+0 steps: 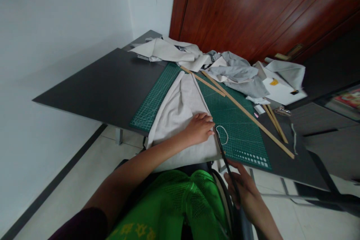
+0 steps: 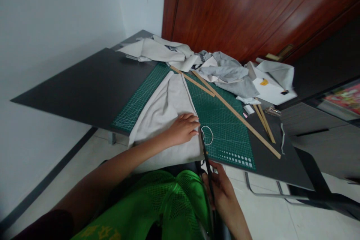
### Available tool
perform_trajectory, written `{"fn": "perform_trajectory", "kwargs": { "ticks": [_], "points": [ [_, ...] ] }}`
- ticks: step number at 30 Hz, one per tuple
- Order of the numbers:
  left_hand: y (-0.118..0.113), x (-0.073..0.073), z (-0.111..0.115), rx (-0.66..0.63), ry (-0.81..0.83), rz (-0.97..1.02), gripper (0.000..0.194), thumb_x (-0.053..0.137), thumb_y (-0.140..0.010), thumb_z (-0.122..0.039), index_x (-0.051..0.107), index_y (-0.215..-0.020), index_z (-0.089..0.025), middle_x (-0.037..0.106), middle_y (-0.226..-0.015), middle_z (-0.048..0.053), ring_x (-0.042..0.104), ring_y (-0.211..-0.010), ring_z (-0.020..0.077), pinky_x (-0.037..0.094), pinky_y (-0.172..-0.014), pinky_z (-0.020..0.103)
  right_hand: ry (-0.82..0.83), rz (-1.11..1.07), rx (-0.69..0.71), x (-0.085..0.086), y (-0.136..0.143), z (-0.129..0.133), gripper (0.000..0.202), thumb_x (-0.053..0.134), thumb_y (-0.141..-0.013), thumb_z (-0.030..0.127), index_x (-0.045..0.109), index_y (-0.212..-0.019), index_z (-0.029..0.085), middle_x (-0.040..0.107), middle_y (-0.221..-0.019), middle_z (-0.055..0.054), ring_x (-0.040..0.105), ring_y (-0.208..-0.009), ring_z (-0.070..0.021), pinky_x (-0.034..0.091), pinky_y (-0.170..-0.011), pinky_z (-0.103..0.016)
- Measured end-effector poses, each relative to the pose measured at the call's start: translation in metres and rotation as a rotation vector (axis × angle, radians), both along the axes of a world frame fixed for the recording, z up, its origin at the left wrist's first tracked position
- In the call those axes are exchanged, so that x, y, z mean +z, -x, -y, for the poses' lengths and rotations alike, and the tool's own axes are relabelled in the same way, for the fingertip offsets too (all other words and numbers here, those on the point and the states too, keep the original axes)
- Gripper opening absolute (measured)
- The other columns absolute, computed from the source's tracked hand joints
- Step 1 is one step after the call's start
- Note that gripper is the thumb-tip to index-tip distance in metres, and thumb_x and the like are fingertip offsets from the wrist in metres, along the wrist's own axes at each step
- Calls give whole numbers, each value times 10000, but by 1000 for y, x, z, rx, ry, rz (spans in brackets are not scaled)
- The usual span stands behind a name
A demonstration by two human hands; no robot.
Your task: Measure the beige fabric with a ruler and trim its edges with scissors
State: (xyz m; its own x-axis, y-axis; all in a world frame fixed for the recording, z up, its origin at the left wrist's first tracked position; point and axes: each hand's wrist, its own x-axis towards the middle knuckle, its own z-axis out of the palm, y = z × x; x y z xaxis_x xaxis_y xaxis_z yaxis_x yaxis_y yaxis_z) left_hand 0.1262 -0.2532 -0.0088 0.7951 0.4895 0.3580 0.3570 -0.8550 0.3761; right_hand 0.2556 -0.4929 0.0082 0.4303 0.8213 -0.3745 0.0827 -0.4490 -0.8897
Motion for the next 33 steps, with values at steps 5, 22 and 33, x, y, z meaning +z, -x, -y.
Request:
{"fn": "perform_trajectory", "kwargs": {
  "ticks": [5,22,33],
  "points": [
    [0,-2,0,5,-6,3,159,688,-1008,-308,727,-1116,-199,678,-1356,73,550,-1349,286,437,-1121,452,-21,-44,-10,-2,1,3,688,762,-848,639,549,-1384,263,523,-588,109,385,-366,-85,258,-345,-194],
    [-1,-3,-1,5,4,23,151,707,-991,-291,731,-1117,-212,681,-1348,67,549,-1350,284,442,-1129,456,-46,-22,108,3,5,4,671,705,-925,660,517,-1430,260,588,-637,82,383,-392,-72,277,-386,-205],
    [2,4,2,-2,-36,-15,190,667,-996,-277,700,-1154,-178,686,-1347,83,533,-1385,285,411,-1173,439,-128,-55,-300,5,-40,6,623,901,-742,567,606,-1192,252,493,-577,115,360,-416,-69,248,-373,-161]
  ]
}}
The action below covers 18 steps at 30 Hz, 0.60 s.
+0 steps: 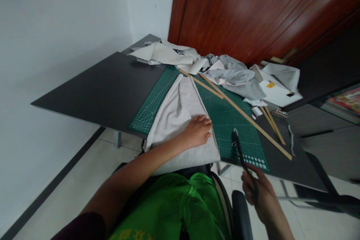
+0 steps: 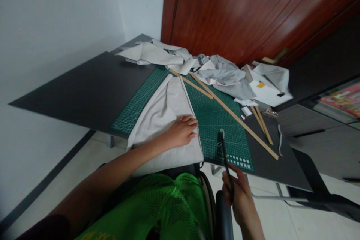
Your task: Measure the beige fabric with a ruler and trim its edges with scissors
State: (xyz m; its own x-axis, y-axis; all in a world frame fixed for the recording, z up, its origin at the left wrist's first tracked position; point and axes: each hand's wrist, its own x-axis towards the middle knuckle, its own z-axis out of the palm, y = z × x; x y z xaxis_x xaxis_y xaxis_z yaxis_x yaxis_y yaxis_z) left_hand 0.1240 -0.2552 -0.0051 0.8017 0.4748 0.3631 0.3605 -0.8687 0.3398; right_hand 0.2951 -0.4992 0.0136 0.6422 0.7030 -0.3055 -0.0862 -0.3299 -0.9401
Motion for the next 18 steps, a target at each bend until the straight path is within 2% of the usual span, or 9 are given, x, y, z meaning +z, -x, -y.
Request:
{"fn": "perform_trajectory", "kwargs": {
  "ticks": [2,5,7,12,15,18],
  "points": [
    [0,-1,0,-2,-14,-11,243,657,-1002,-293,687,-1214,-178,665,-1405,88,509,-1421,292,373,-1211,450,-42,113,-103,3,-19,3,642,938,-699,537,599,-1171,264,519,-564,109,392,-419,-80,277,-374,-161],
    [3,-2,1,-13,-14,-41,329,650,-1008,-331,661,-1296,-170,634,-1465,106,472,-1462,316,329,-1243,482,-84,139,-88,9,-31,8,631,936,-716,518,608,-1194,269,513,-557,108,382,-405,-75,283,-366,-163],
    [5,-2,3,-33,-3,-71,378,655,-1005,-363,646,-1332,-172,621,-1488,113,458,-1471,338,324,-1239,508,-76,87,-5,13,-22,11,599,900,-774,524,617,-1233,263,488,-564,109,368,-403,-69,276,-368,-165],
    [17,6,12,-120,19,-165,513,696,-973,-484,619,-1399,-208,584,-1547,104,434,-1477,403,314,-1222,584,-30,-91,194,12,28,5,587,821,-862,559,593,-1311,259,480,-609,106,349,-390,-54,238,-365,-168],
    [21,13,14,-147,31,-205,411,650,-1009,-455,663,-1340,-211,615,-1517,94,475,-1447,400,372,-1179,579,-18,-118,242,5,46,-3,614,804,-866,599,581,-1328,261,496,-629,108,350,-388,-48,246,-364,-167],
    [20,17,8,-148,34,-202,276,588,-1047,-331,690,-1267,-200,657,-1462,78,557,-1371,316,435,-1131,485,10,-115,287,1,50,-8,624,783,-873,637,581,-1325,257,487,-616,116,345,-374,-43,245,-357,-160]
  ]
}}
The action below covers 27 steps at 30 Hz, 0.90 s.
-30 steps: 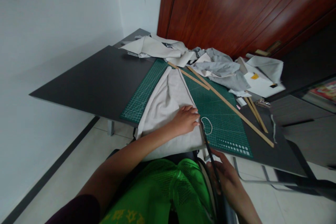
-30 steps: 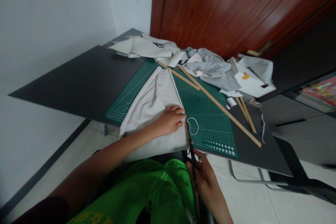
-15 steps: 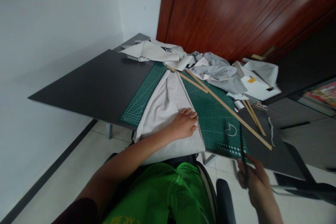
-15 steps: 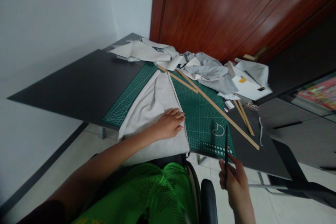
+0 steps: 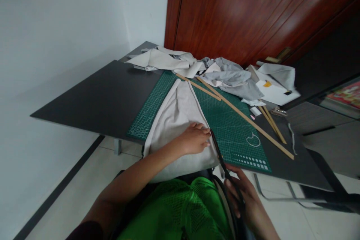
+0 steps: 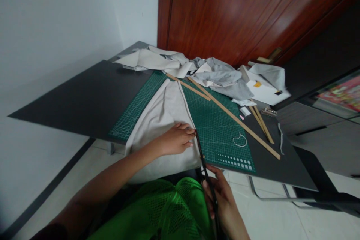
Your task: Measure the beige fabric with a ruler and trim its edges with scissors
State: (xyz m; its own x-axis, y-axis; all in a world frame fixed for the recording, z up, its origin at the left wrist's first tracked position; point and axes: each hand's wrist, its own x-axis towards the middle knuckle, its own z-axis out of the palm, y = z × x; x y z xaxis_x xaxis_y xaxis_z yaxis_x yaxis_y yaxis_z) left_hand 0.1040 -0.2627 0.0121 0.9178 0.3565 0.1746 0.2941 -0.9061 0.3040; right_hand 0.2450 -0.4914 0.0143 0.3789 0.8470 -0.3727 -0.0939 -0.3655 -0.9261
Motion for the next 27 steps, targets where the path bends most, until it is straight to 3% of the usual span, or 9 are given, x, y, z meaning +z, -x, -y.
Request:
{"fn": "perform_trajectory", "kwargs": {
  "ticks": [2,6,12,17,20,24,27],
  "points": [
    [-2,-1,-5,78,-21,28,305,580,-1047,-314,669,-1294,-160,634,-1485,115,537,-1399,302,418,-1158,467,3,-8,-8,1,0,-2,623,791,-862,645,587,-1308,260,482,-612,120,345,-374,-40,244,-355,-154],
    [-5,-6,-8,195,-55,22,588,586,-1034,-493,536,-1483,-116,503,-1613,178,351,-1558,378,228,-1287,600,-43,-9,-95,8,3,-5,647,818,-825,661,595,-1291,271,516,-639,108,354,-398,-37,265,-365,-142],
    [0,2,14,175,67,-145,823,607,-976,-610,413,-1600,-109,352,-1715,199,183,-1629,440,88,-1303,694,-63,-16,2,9,0,-10,614,793,-865,638,586,-1306,266,508,-634,114,345,-389,-34,289,-352,-143],
    [8,17,43,118,128,-261,1030,694,-835,-737,418,-1605,-111,325,-1713,246,146,-1617,512,93,-1255,774,-24,-42,113,9,-4,-16,627,800,-856,640,583,-1300,254,494,-642,113,367,-404,-50,322,-325,-151],
    [14,28,43,41,137,-272,914,697,-845,-720,536,-1517,-121,418,-1662,242,275,-1569,516,239,-1224,751,1,-63,103,9,-2,-16,653,823,-836,636,584,-1309,253,504,-647,108,385,-411,-54,324,-322,-147],
    [14,31,22,39,98,-179,420,629,-991,-464,706,-1270,-159,681,-1399,140,589,-1320,353,472,-1111,534,-33,-70,-8,5,4,-4,647,829,-834,627,587,-1315,267,542,-668,92,376,-399,-42,306,-333,-143],
    [8,17,0,24,11,-77,303,595,-1011,-294,699,-1278,-199,661,-1455,69,528,-1397,309,428,-1158,485,-57,-89,-51,1,10,10,625,812,-857,617,581,-1328,276,547,-646,91,345,-387,-28,287,-349,-135]
  ]
}}
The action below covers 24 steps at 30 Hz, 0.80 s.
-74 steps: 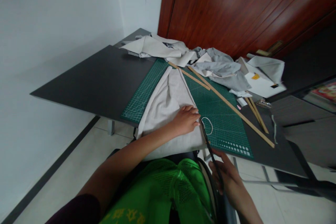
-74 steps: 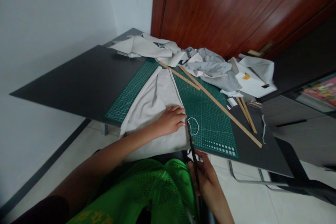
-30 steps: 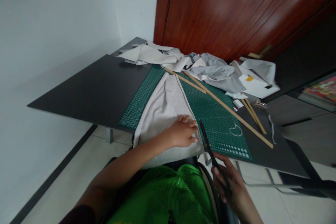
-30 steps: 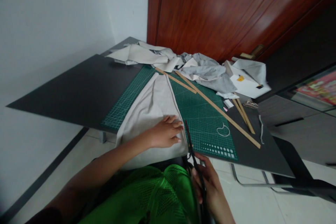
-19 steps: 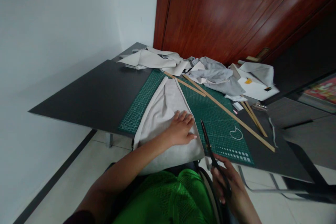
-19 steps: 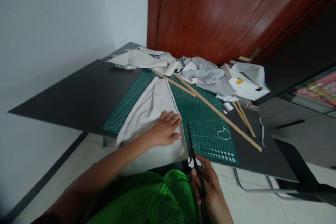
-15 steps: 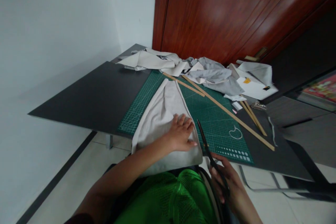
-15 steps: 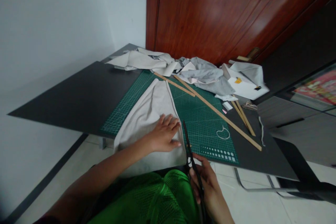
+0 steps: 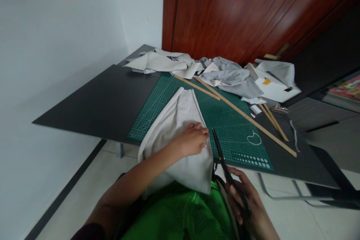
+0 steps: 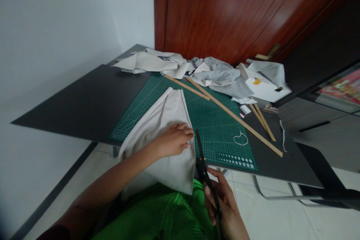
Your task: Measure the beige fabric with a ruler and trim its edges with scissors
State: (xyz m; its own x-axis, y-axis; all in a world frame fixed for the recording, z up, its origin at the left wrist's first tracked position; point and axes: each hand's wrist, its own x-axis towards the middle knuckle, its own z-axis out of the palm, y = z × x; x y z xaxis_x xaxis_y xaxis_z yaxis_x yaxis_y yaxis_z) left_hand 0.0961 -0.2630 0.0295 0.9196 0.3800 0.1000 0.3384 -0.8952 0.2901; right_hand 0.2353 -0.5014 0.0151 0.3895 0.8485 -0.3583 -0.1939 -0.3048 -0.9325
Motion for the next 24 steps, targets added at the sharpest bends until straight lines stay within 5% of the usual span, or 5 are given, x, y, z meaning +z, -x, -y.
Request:
{"fn": "perform_trajectory", "kwargs": {
  "ticks": [7,11,16,24],
  "points": [
    [-13,-36,-32,-92,-51,115,482,513,-1035,-183,560,-1514,-212,571,-1591,55,412,-1547,241,297,-1291,432,18,-68,115,-11,9,13,614,802,-864,623,583,-1323,279,538,-674,93,296,-396,-14,284,-340,-128],
    [-13,-39,-36,-84,10,143,668,447,-1033,-130,268,-1676,-160,515,-1625,141,428,-1543,218,328,-1275,399,33,-53,180,-18,8,5,642,787,-873,631,563,-1358,276,501,-665,100,315,-396,-34,281,-320,-140],
    [-10,-38,-39,-34,151,194,931,422,-931,-20,-81,-1693,-198,501,-1629,162,499,-1489,197,432,-1192,367,42,-73,94,-17,7,-4,631,809,-865,601,576,-1351,273,482,-650,110,321,-403,-42,281,-322,-140],
    [-12,-32,-33,76,172,251,602,427,-1045,-147,184,-1596,-141,496,-1594,218,496,-1486,239,438,-1206,411,28,-254,-68,-17,0,-14,590,895,-783,550,642,-1232,261,527,-661,87,355,-426,-49,243,-335,-131]
  ]
}}
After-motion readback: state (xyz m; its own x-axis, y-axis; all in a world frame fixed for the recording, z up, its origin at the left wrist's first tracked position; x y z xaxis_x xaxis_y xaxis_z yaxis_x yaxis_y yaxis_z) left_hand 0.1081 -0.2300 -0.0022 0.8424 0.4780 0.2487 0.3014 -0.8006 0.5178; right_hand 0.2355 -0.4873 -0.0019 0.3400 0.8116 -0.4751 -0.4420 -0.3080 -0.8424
